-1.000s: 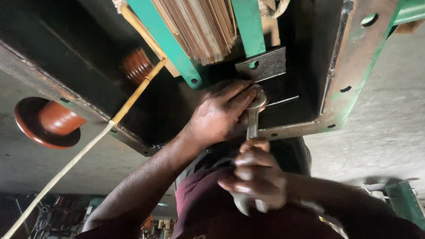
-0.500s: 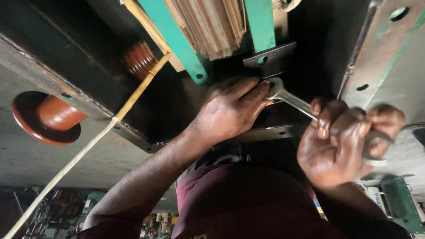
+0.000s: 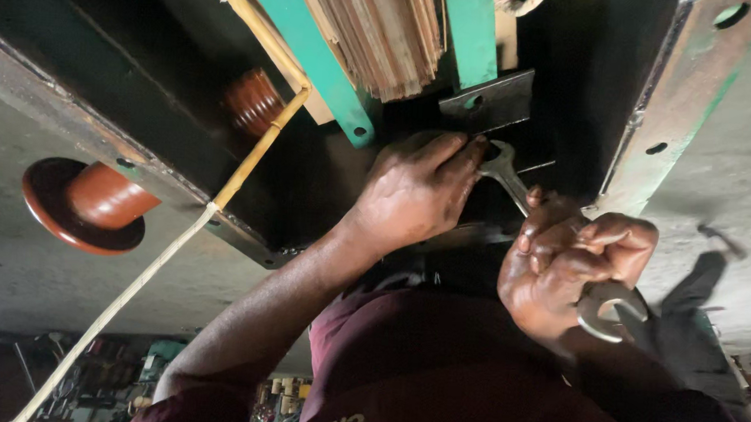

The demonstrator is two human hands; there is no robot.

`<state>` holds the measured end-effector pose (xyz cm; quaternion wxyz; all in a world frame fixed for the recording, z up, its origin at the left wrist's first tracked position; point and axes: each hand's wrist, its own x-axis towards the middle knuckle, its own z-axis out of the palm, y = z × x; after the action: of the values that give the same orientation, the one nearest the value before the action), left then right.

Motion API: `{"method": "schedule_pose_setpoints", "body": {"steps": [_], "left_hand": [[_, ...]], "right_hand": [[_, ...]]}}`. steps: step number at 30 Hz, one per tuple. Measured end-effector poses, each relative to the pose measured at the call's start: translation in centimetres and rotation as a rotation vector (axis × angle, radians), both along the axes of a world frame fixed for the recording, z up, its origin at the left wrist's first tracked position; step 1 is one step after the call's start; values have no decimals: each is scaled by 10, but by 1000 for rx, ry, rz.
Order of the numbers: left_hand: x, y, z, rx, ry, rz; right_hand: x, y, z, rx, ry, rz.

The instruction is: The person uses wrenches to tighten bolts on a transformer core-and-coil assembly resting on the workshop floor, repositioning around the unit and reaching into the frame to fasten hardware. They move around the assembly, pick up fasteners from a small box, and continue tightening bolts on different sides before stepping away.

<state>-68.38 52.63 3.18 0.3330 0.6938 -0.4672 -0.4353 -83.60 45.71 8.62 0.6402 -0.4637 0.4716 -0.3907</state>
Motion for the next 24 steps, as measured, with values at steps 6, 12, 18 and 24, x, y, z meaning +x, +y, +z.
{"method": "schedule_pose_setpoints", "body": {"steps": [6,12,18,24], "left_hand": [[4,7,-11,-38,143,-14],[11,20,-23,-46,347,5],[12,15,-20,-3,424,49],[15,12,-1,-59,194,-10]], "right_hand": [[21,25,-15,-308,98,309],[50,30,-14,-544,390,649],[49,52,-11,-462,427,740],[21,31,1,-504,211,674]]}}
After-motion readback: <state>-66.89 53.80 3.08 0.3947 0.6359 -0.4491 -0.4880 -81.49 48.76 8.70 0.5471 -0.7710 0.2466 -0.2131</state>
